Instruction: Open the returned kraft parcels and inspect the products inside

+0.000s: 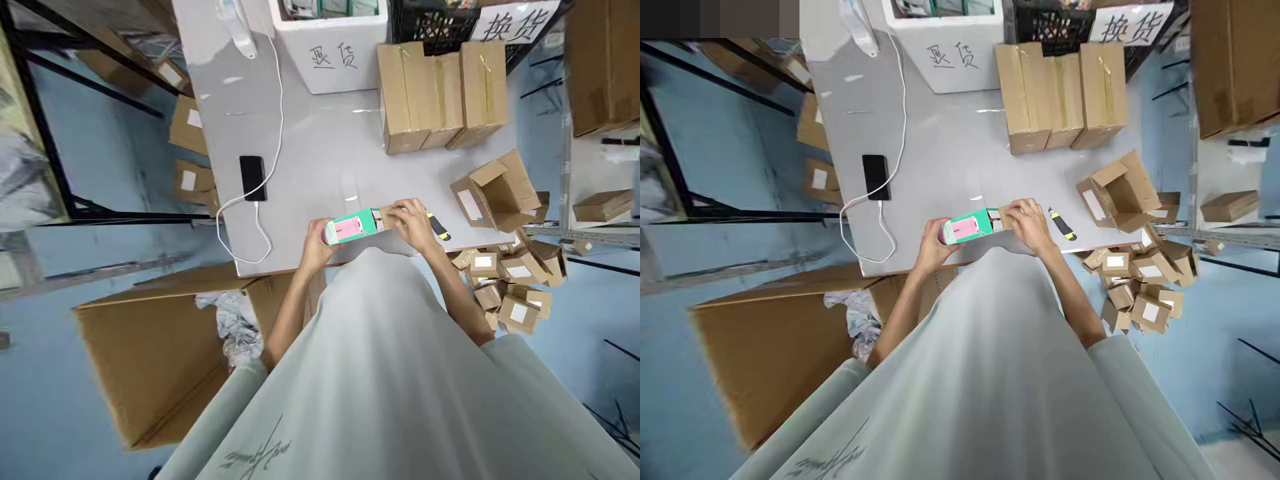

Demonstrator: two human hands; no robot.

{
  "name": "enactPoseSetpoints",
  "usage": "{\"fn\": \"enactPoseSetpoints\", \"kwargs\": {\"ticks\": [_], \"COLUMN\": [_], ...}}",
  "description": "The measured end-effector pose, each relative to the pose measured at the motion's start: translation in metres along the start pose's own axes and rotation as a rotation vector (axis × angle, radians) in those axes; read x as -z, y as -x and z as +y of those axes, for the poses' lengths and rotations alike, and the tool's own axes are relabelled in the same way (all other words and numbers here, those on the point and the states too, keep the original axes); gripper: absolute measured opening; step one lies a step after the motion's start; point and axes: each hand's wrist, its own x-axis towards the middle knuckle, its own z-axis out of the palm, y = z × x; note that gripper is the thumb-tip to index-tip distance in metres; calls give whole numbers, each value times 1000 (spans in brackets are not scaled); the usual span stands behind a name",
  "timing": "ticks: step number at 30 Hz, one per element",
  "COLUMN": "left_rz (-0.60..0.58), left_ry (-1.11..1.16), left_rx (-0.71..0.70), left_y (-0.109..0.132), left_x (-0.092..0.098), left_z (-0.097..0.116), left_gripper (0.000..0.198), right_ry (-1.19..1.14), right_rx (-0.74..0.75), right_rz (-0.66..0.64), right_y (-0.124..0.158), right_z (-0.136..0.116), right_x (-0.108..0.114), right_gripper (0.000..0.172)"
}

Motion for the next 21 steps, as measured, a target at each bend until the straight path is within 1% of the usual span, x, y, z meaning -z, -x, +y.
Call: {"fn": "enactPoseSetpoints", "kwargs": {"ticks": [4,7,10,13,15,18,21], "left_rz": [11,16,16,18,9,-6,5], "left_ry": [-29,-45,-53,-51,-45,-31,-29], "left_rx": [23,13,3,-8,-17,-16,5], "left_y": [-1,-2,-3,-4,-4,-3,-1], "left_x": [-2,-5,-7,-8,-9,-10,-12], "left_z": [3,4,4,4,3,2,2], "left_gripper": [71,72,74,74,74,73,72], "right_ry": [37,31,-89,-256,-338,-416,-485], "right_rx": [28,31,11,4,-13,-75,-82], "right_rz": [-37,-69,-81,-18,31,71,41], "right_y": [2,2,3,6,9,12,13], "right_z": [-7,-5,1,5,7,10,11], "right_x": [-1,-7,-16,-24,-26,-25,-23], "right_gripper": [37,37,40,45,40,29,30]}}
